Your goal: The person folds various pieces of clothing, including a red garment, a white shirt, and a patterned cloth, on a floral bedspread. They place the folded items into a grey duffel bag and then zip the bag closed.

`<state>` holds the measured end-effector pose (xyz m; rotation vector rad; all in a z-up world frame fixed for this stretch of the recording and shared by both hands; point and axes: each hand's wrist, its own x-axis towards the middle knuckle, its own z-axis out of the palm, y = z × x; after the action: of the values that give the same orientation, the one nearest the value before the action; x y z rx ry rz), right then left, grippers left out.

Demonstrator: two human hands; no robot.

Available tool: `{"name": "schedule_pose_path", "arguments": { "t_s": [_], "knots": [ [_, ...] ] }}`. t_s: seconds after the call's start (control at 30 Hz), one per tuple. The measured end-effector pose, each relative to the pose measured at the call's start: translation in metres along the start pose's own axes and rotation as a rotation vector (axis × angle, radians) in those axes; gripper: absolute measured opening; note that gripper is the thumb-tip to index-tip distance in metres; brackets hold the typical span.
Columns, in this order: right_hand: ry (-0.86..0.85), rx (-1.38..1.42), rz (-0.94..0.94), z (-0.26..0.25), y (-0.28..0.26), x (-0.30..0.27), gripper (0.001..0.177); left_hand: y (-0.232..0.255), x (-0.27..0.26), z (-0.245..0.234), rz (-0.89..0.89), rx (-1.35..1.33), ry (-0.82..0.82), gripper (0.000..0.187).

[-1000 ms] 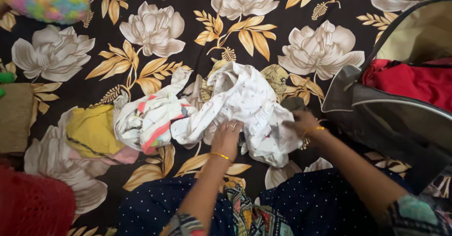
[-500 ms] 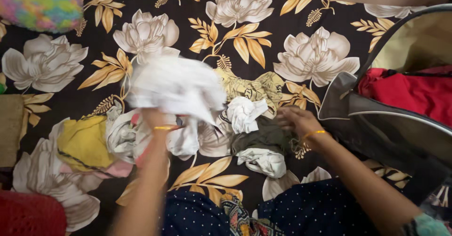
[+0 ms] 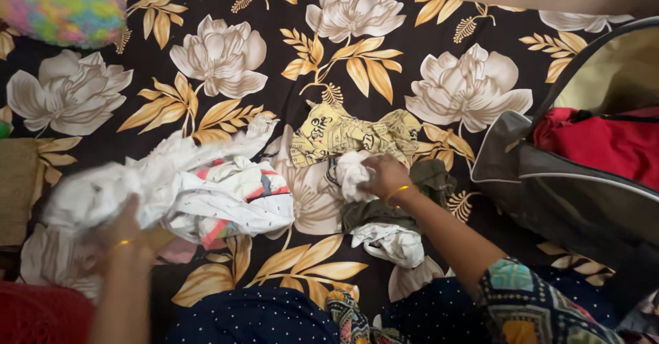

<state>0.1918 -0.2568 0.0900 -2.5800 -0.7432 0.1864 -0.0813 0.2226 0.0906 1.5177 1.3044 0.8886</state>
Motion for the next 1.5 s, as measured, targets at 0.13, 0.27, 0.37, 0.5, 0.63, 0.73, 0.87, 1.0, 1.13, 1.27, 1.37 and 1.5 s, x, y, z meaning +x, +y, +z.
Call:
{"name": "schedule_pose_path", "arguments": {
  "t_s": [0.13, 0.27, 0.37, 0.5, 0.63, 0.73, 0.87, 1.0, 1.13, 1.27, 1.37, 1.5],
  "knots": [
    [0.055, 0.367, 0.033, -0.011, -0.039, -0.004, 0.052, -0.002, -0.087, 0.062, 0.483, 0.179, -0.126, 0.079],
    [-0.064, 0.543, -0.264, -0.041, -0.110, -0.024, 0.048, 0.028, -0.195, 0.109, 0.914, 0.223, -0.543, 0.085],
    [-0.213, 0.515, -0.391, -0.053, -0.126, -0.033, 0.040, 0.064, -0.213, 0.124, 0.885, 0.511, -0.693, 0.068],
    [-0.190, 0.812, -0.292, -0.020, -0.063, -0.008, 0.039, 0.067, -0.179, 0.143, 0.543, 0.443, -0.794, 0.048],
    [0.039, 0.665, -0.071, 0.019, 0.042, 0.012, 0.033, 0.052, -0.117, 0.127, 0.827, 1.120, -0.780, 0.055],
    [0.018, 0.363, -0.048, 0.024, 0.075, 0.009, 0.053, 0.043, -0.094, 0.096, 0.621, 1.781, -0.921, 0.052],
    [-0.265, -0.181, -0.048, 0.000, 0.030, -0.024, 0.114, 0.033, -0.073, 0.076, 0.545, 1.845, -0.786, 0.048],
    [-0.540, -0.340, 0.117, -0.036, -0.019, -0.049, 0.141, 0.038, -0.055, 0.055, 0.544, 1.766, -0.702, 0.059],
    [-0.496, -0.472, 0.101, -0.002, -0.021, -0.097, 0.129, 0.051, -0.047, 0.034, 0.561, 1.615, -0.632, 0.073],
    [-0.277, -0.402, 0.076, 0.034, -0.011, -0.118, 0.089, 0.087, -0.044, 0.013, 0.623, 1.432, -0.592, 0.091],
    [-0.137, -0.162, -0.004, 0.015, -0.027, -0.110, 0.070, 0.119, -0.064, 0.005, 0.721, 1.251, -0.661, 0.105],
    [-0.137, 0.144, 0.063, -0.026, -0.101, -0.102, 0.064, 0.127, -0.146, 0.013, 0.872, 0.758, -1.105, 0.124]
  ]
}}
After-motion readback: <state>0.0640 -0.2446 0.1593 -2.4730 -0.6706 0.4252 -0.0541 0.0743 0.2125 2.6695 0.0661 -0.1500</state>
